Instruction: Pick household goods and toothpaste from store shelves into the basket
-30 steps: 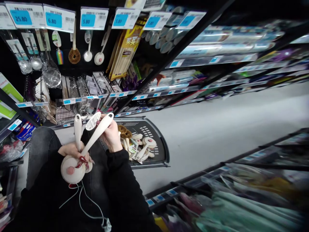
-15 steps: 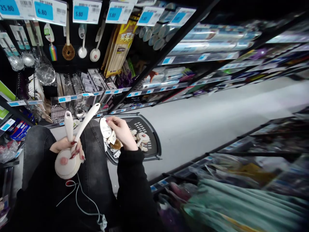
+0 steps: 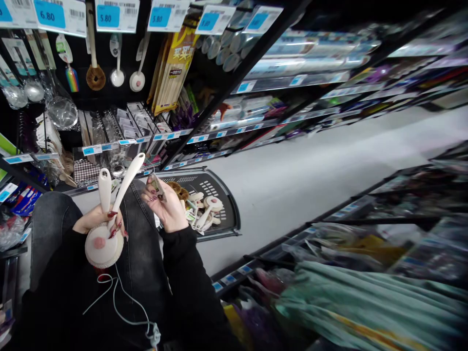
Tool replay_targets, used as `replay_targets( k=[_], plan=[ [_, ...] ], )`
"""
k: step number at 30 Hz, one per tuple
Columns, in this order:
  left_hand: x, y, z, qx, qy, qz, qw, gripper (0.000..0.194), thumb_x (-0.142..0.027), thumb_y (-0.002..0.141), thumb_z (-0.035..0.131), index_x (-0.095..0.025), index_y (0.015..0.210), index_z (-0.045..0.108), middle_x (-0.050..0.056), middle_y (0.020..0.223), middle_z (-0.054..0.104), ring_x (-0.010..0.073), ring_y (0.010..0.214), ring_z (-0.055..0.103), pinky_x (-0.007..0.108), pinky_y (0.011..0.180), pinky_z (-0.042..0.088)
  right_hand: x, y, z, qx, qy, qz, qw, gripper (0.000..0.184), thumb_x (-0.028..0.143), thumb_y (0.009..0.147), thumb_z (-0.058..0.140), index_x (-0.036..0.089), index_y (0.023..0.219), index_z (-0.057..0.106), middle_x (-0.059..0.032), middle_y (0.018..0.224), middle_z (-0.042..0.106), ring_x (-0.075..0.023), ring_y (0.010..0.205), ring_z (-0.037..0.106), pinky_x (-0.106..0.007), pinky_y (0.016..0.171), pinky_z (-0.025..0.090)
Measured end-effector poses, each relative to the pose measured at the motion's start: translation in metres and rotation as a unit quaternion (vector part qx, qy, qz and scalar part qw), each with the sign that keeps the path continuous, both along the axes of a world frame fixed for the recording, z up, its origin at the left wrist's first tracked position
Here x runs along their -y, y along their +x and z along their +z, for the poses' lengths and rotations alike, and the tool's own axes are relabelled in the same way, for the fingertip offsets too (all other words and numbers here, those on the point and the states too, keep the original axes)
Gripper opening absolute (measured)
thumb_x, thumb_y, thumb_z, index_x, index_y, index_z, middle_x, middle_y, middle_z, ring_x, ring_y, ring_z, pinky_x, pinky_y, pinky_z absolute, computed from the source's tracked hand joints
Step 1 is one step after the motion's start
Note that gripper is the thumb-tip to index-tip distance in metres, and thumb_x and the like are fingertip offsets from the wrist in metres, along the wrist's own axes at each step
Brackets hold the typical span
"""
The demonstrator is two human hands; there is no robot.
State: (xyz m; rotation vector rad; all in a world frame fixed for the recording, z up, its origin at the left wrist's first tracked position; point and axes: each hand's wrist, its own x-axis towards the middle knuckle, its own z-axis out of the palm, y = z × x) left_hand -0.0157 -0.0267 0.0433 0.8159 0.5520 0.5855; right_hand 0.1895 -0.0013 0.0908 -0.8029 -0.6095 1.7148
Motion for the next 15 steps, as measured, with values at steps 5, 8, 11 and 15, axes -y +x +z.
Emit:
replay_targets(
  k=[5, 8, 11, 15],
  plan=[
    [-0.005, 0.001, 0.0, 0.016, 0.048, -0.047, 0.998, 0.045, -0.057, 0.07, 0.068, -0.014, 0.063, 0.058, 0.007, 0.059, 0.063, 0.025, 0.066, 0.064, 0.041, 0.064, 0.051, 0.003, -0.015, 0.006, -0.13, -0.004, 0.044, 0.991, 0.012, 0.023, 0.082, 0.052, 0.021, 0.072, 0.047, 0.0078, 0.059, 0.012, -0.0103, 0.05, 0.004, -0.02, 0.043, 0.02],
    [-0.006, 0.0, -0.001, 0.027, 0.058, -0.063, 0.996, 0.045, -0.058, 0.071, 0.067, -0.014, 0.064, 0.058, 0.007, 0.058, 0.062, 0.0252, 0.067, 0.065, 0.04, 0.063, 0.051, 0.007, -0.023, 0.011, -0.14, -0.004, 0.031, 0.99, 0.016, 0.026, 0.084, 0.05, 0.021, 0.07, 0.044, 0.0075, 0.06, 0.009, -0.0116, 0.052, 0.0, -0.021, 0.042, 0.017],
    [-0.007, -0.001, -0.002, 0.031, 0.058, -0.063, 0.996, 0.045, -0.058, 0.072, 0.067, -0.014, 0.065, 0.058, 0.007, 0.059, 0.062, 0.0254, 0.067, 0.065, 0.039, 0.062, 0.051, 0.008, -0.028, 0.012, -0.135, -0.001, 0.026, 0.99, 0.018, 0.028, 0.084, 0.051, 0.021, 0.069, 0.043, 0.0074, 0.059, 0.009, -0.0117, 0.052, 0.0, -0.022, 0.043, 0.017],
    [-0.007, -0.002, -0.002, 0.028, 0.056, -0.064, 0.996, 0.043, -0.057, 0.073, 0.066, -0.015, 0.067, 0.059, 0.006, 0.057, 0.06, 0.0256, 0.066, 0.064, 0.038, 0.06, 0.05, 0.005, -0.03, 0.007, -0.081, 0.031, 0.004, 0.996, 0.019, 0.035, 0.08, 0.057, 0.022, 0.073, 0.046, 0.0079, 0.057, 0.014, -0.0096, 0.049, 0.005, -0.022, 0.045, 0.017]
  ],
)
